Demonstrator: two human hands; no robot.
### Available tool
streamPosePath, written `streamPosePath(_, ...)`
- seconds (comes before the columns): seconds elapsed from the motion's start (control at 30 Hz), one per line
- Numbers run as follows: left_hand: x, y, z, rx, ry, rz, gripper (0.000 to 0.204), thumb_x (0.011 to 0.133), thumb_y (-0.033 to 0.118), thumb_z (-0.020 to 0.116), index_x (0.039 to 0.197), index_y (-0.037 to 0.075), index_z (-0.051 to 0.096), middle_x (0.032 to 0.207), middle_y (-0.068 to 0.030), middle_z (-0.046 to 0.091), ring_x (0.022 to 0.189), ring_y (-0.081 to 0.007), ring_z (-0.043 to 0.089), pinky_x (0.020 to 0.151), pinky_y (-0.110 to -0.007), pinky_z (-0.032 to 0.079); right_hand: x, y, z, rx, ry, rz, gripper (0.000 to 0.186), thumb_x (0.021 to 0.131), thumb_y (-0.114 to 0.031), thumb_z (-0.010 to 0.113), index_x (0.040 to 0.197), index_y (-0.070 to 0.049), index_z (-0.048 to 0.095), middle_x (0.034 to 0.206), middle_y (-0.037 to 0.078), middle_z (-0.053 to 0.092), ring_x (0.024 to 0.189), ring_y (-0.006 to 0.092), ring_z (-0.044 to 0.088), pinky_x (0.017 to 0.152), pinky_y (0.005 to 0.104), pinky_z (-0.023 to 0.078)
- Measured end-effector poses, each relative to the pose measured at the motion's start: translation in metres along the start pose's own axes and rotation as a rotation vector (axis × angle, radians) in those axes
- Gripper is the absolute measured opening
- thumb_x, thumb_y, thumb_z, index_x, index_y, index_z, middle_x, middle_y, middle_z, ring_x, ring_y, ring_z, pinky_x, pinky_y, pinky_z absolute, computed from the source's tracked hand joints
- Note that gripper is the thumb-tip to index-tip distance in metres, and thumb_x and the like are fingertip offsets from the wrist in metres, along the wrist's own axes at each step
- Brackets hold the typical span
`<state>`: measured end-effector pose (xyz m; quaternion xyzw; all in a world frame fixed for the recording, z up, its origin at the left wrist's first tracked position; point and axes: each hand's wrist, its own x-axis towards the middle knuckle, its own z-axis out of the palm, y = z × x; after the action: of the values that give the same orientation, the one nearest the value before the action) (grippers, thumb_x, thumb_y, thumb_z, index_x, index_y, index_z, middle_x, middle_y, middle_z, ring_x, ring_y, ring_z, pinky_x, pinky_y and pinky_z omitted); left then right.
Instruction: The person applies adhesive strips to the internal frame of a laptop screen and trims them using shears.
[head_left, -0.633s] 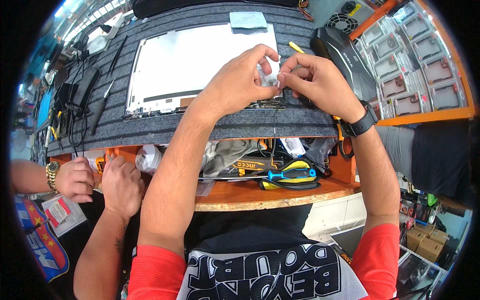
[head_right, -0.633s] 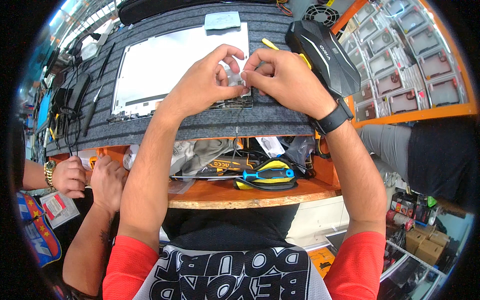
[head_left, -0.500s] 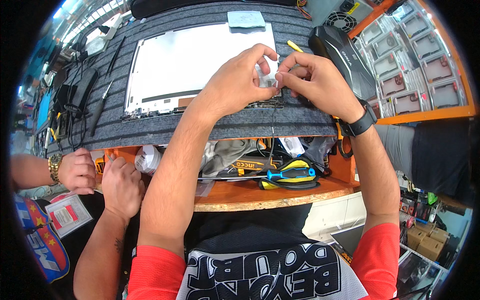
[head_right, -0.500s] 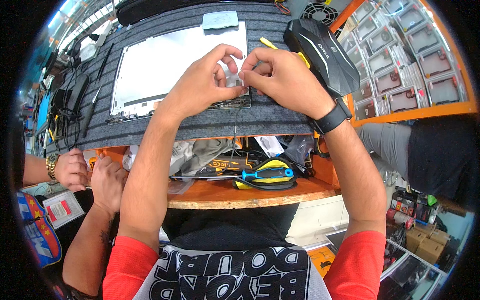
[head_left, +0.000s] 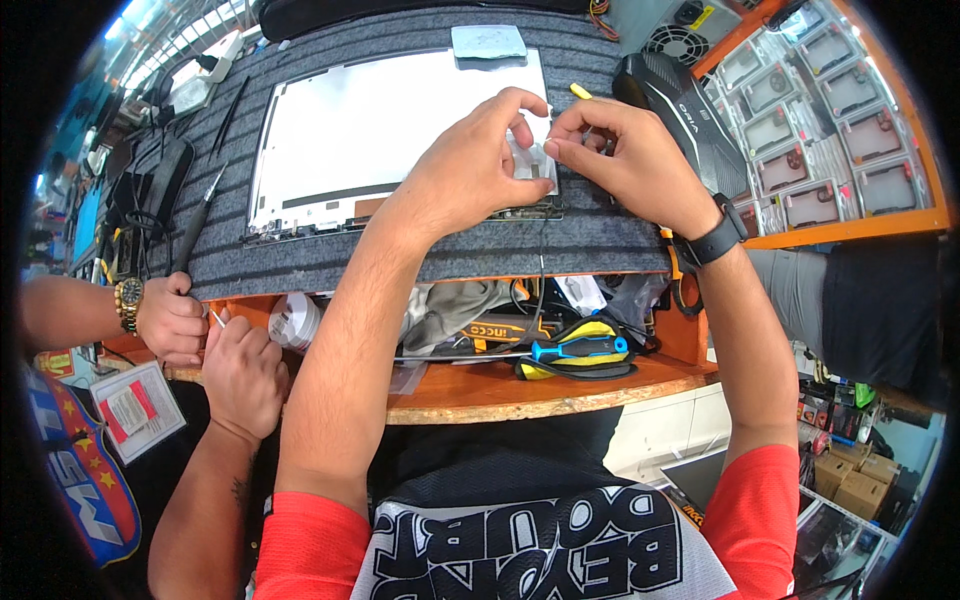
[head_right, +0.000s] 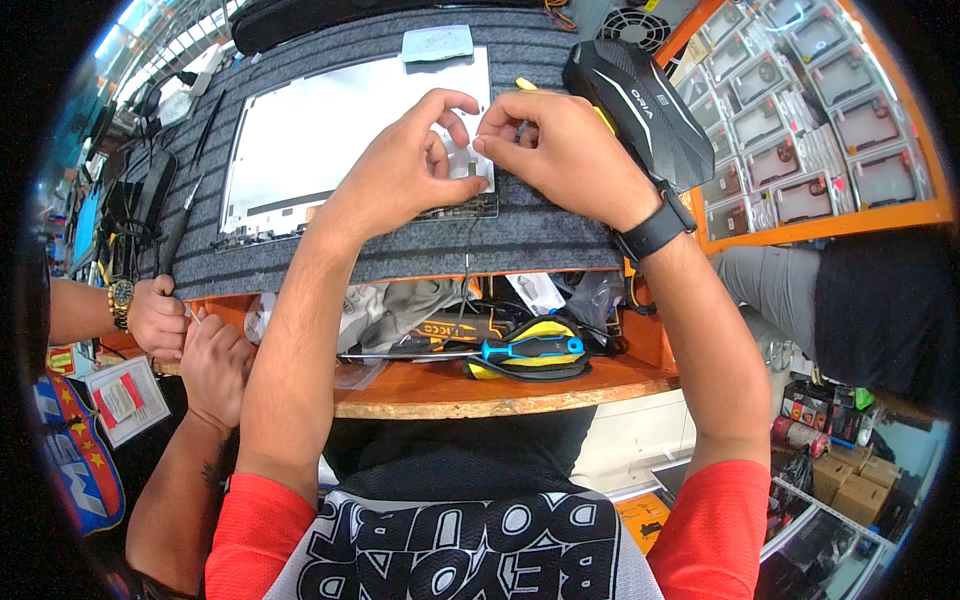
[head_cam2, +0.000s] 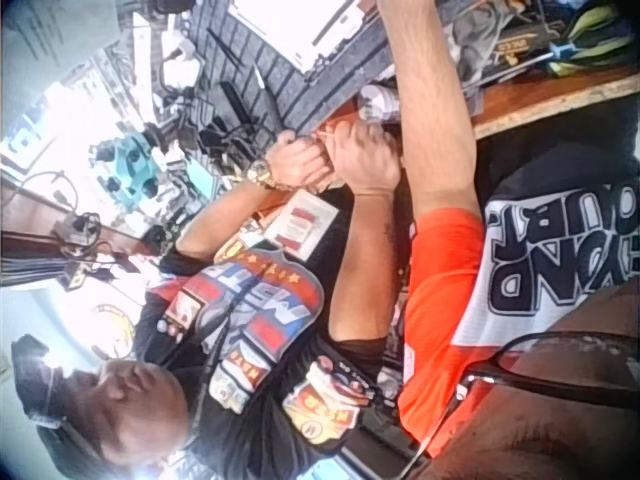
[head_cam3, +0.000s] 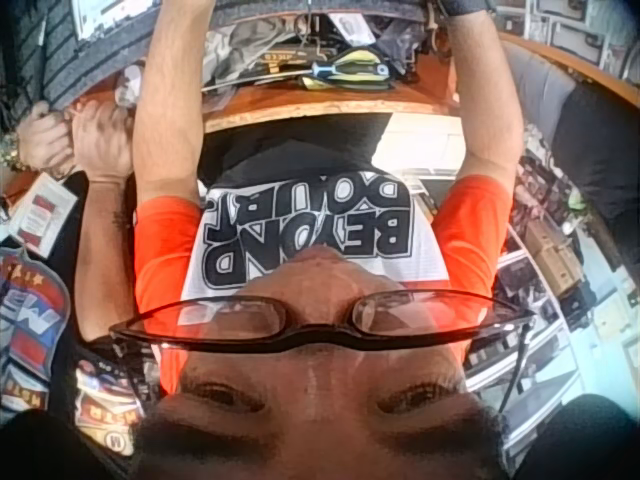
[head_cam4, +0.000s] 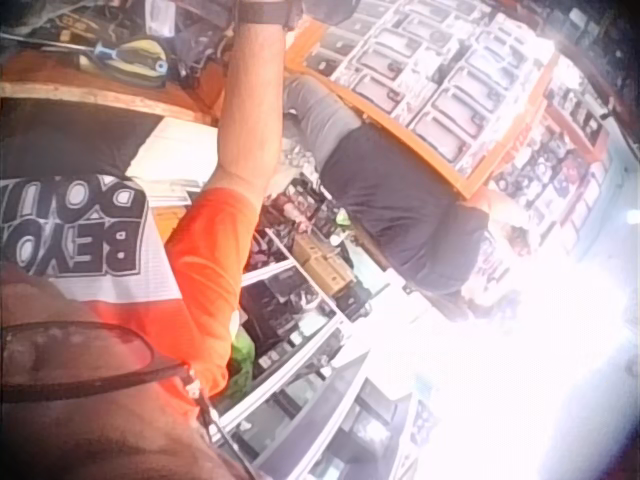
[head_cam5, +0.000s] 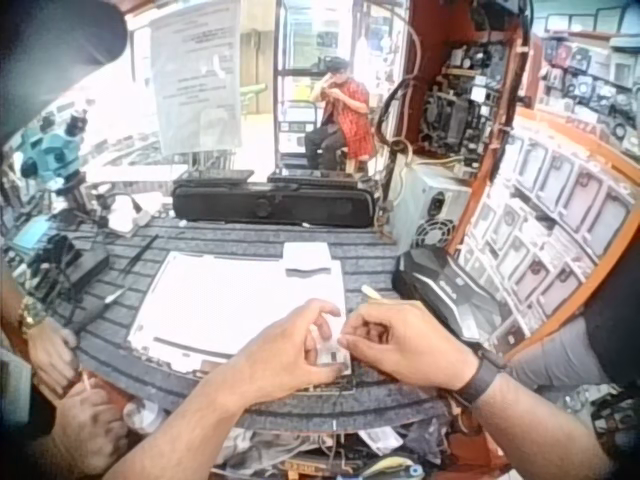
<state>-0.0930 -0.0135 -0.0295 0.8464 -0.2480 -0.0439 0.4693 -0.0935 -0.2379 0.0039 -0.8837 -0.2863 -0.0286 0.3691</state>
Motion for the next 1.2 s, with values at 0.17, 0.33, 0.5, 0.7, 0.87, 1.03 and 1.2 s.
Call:
streamPosePath(0.17, -0.001, -0.001, 0.003, 0.018, 0.044, -0.032, 0.079, 0.08, 0.013, 0.091, 0.147, 0.011, 0.05, 0.113, -0.0032, 0.059, 0.067, -0.0062, 0.057, 0.064, -0.025, 0.047, 0.011, 0.012, 0.006, 0.025, -0.008, 0.09, 0.021, 0.095, -0.022, 0.078, 0.1, -0.001, 0.076, 0.073, 0.01, 0.067, 0.066, 0.0167, 0.06, 0.065, 0.0347, 0.051)
streamPosePath(0.33, -0.001, -0.001, 0.003, -0.007, 0.046, -0.023, 0.081, 0.08, 0.013, 0.091, 0.149, 0.012, 0.049, 0.114, -0.0039, 0.057, 0.067, -0.0061, 0.055, 0.063, -0.024, 0.046, 0.016, 0.019, 0.009, 0.05, -0.005, 0.166, 0.023, 0.093, -0.022, 0.079, 0.098, 0.0, 0.078, 0.074, 0.011, 0.07, 0.066, 0.0176, 0.063, 0.066, 0.0349, 0.053)
streamPosePath(0.5, -0.002, 0.0, 0.003, 0.022, 0.044, -0.033, 0.081, 0.08, 0.013, 0.091, 0.149, 0.012, 0.05, 0.113, -0.004, 0.057, 0.067, -0.0057, 0.055, 0.062, -0.024, 0.046, 0.018, 0.022, 0.014, 0.074, 0.03, 0.202, 0.024, 0.092, -0.021, 0.079, 0.098, 0.001, 0.078, 0.076, 0.011, 0.072, 0.066, 0.0184, 0.064, 0.067, 0.0351, 0.054)
streamPosePath(0.7, -0.002, 0.0, 0.003, 0.011, 0.048, -0.025, 0.08, 0.08, 0.014, 0.091, 0.149, 0.012, 0.05, 0.113, -0.0039, 0.057, 0.067, -0.0058, 0.054, 0.062, -0.024, 0.045, 0.018, 0.024, 0.018, -0.016, 0.077, 0.197, 0.025, 0.091, -0.023, 0.08, 0.098, 0.001, 0.078, 0.079, 0.013, 0.075, 0.071, 0.0223, 0.072, 0.07, 0.0361, 0.057)
streamPosePath(0.87, -0.002, 0.001, 0.003, 0.007, 0.038, -0.035, 0.081, 0.08, 0.015, 0.091, 0.149, 0.012, 0.05, 0.113, -0.0041, 0.057, 0.067, -0.006, 0.055, 0.063, -0.024, 0.045, 0.02, 0.024, 0.02, -0.041, 0.113, 0.197, 0.024, 0.091, -0.023, 0.08, 0.098, 0.0, 0.078, 0.081, 0.014, 0.076, 0.073, 0.0246, 0.074, 0.07, 0.0367, 0.058)
streamPosePath(1.03, -0.002, 0.001, 0.003, 0.038, 0.051, -0.031, 0.08, 0.08, 0.015, 0.091, 0.15, 0.012, 0.05, 0.114, -0.0045, 0.057, 0.067, -0.0062, 0.056, 0.063, -0.024, 0.046, 0.022, 0.023, 0.021, -0.056, 0.127, 0.188, 0.023, 0.091, -0.022, 0.08, 0.098, 0.0, 0.078, 0.082, 0.014, 0.076, 0.074, 0.0255, 0.074, 0.071, 0.0372, 0.058)
streamPosePath(1.2, -0.002, 0.001, 0.003, 0.051, 0.049, -0.036, 0.081, 0.08, 0.016, 0.09, 0.15, 0.012, 0.05, 0.114, -0.0048, 0.057, 0.068, -0.0065, 0.057, 0.064, -0.024, 0.046, 0.023, 0.023, 0.023, -0.106, 0.155, 0.169, 0.023, 0.092, -0.022, 0.079, 0.099, 0.0, 0.078, 0.084, 0.015, 0.077, 0.075, 0.0268, 0.074, 0.071, 0.0377, 0.058)
